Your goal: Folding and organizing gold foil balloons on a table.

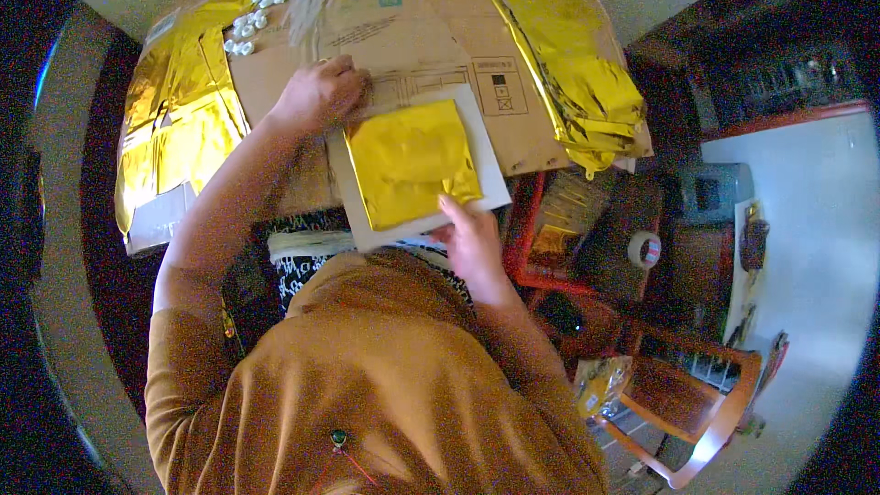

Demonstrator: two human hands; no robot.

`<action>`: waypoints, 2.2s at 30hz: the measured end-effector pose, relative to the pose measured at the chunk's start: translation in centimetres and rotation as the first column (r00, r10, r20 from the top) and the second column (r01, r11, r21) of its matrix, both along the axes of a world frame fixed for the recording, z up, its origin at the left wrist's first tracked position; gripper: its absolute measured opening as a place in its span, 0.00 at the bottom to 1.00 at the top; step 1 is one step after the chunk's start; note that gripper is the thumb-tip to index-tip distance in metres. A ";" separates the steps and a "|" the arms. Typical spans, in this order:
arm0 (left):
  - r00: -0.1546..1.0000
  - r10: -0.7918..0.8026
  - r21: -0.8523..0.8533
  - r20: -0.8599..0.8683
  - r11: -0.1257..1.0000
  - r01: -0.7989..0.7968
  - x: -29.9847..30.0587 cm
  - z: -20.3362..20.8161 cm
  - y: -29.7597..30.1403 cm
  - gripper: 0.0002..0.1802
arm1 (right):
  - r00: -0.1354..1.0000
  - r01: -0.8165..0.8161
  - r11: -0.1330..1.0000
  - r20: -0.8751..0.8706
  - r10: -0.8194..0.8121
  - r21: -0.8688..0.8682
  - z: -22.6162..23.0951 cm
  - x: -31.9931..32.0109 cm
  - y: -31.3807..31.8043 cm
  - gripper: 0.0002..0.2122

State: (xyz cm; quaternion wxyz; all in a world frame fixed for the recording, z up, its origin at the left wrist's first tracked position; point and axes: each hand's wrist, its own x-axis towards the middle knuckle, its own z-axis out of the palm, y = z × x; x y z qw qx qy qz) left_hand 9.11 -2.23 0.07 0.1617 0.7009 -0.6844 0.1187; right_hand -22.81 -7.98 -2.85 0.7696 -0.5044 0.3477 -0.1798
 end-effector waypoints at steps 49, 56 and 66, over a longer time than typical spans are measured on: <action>0.916 -0.139 -0.552 -0.377 0.828 -0.101 -6.0 3.3 8.5 0.25 | 0.913 0.245 0.929 0.255 -0.317 0.277 2.6 2.3 2.6 0.13; -0.552 0.004 0.214 -0.834 0.924 -0.317 -9.1 5.4 9.2 0.25 | 0.993 0.086 0.937 0.047 -0.108 0.339 0.5 -0.9 5.6 0.25; -0.509 0.185 0.258 -0.840 0.963 -0.075 -12.0 3.6 13.4 0.19 | 0.995 -0.053 0.998 0.085 0.055 -0.024 4.4 0.8 -2.0 0.23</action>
